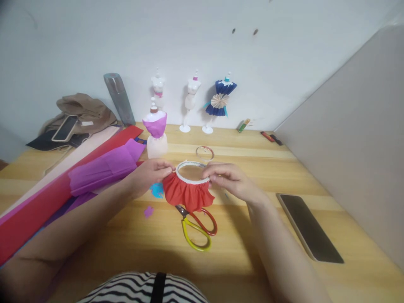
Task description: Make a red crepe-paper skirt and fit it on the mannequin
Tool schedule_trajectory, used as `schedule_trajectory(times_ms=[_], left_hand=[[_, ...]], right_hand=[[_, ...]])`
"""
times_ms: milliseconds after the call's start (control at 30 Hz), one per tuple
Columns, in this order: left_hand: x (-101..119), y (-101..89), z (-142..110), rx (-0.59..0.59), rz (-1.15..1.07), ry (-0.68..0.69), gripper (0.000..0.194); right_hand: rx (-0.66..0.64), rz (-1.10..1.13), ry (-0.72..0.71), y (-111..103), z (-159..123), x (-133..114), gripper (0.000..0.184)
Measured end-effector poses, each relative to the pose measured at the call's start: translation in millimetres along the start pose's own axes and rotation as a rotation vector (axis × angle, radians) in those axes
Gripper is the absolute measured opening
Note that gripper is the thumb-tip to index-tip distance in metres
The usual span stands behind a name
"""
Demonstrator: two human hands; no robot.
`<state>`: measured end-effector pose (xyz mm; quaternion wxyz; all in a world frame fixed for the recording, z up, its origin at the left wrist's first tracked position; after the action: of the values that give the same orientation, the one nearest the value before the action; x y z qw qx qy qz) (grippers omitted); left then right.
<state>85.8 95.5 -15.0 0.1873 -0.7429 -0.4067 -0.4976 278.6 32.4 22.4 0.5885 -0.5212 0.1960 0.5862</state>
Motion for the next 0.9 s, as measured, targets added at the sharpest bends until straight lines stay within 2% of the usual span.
schedule_trajectory(times_ms=[100,267,400,533,700,800,900], left_hand=[[1,-0.7,0,0.003,0.001,0.017,0.032],[-5,5.0,1,-0.057,-0.058,-0.064,0.042],[-4,10.8,-3,-0.117,-0.039,-0.088,0.039],[-2,8.9,-4,-0.083,0.012,-0.062,0.035],[13,4.6,-10,0.076,0.201,0.146,0.021],[22,6.4,-17,0.11,0.279,0.27,0.02],[25,5.6,-19,0.131,0.289,0.314,0.02]], right_hand=[[-0.001,-0.012,0.004,0,1,-3,0.024],[-0.024,-0.023,-0.026,4,3,-8,0.021],[-0.04,-0.064,-0.056,5,4,-11,0.022],[-0.049,-0.116,-0.051,5,4,-15,0.025],[-0.047,-0.163,-0.006,6,5,-18,0.027],[-0.042,-0.236,0.002,3,6,-19,0.027],[-0.018,-0.296,-0.013,0,6,-20,0.028]])
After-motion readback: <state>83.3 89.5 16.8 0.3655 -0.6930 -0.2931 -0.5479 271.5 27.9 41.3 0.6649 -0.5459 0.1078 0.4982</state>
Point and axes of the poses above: each hand's wrist, its own z-axis towards the middle knuckle, its own y-axis out of the palm, x = y × z, the point moved 7 cm from there along z, towards the middle knuckle, and after that the axes turned 12 degrees about -y, right-handed, at the moved point
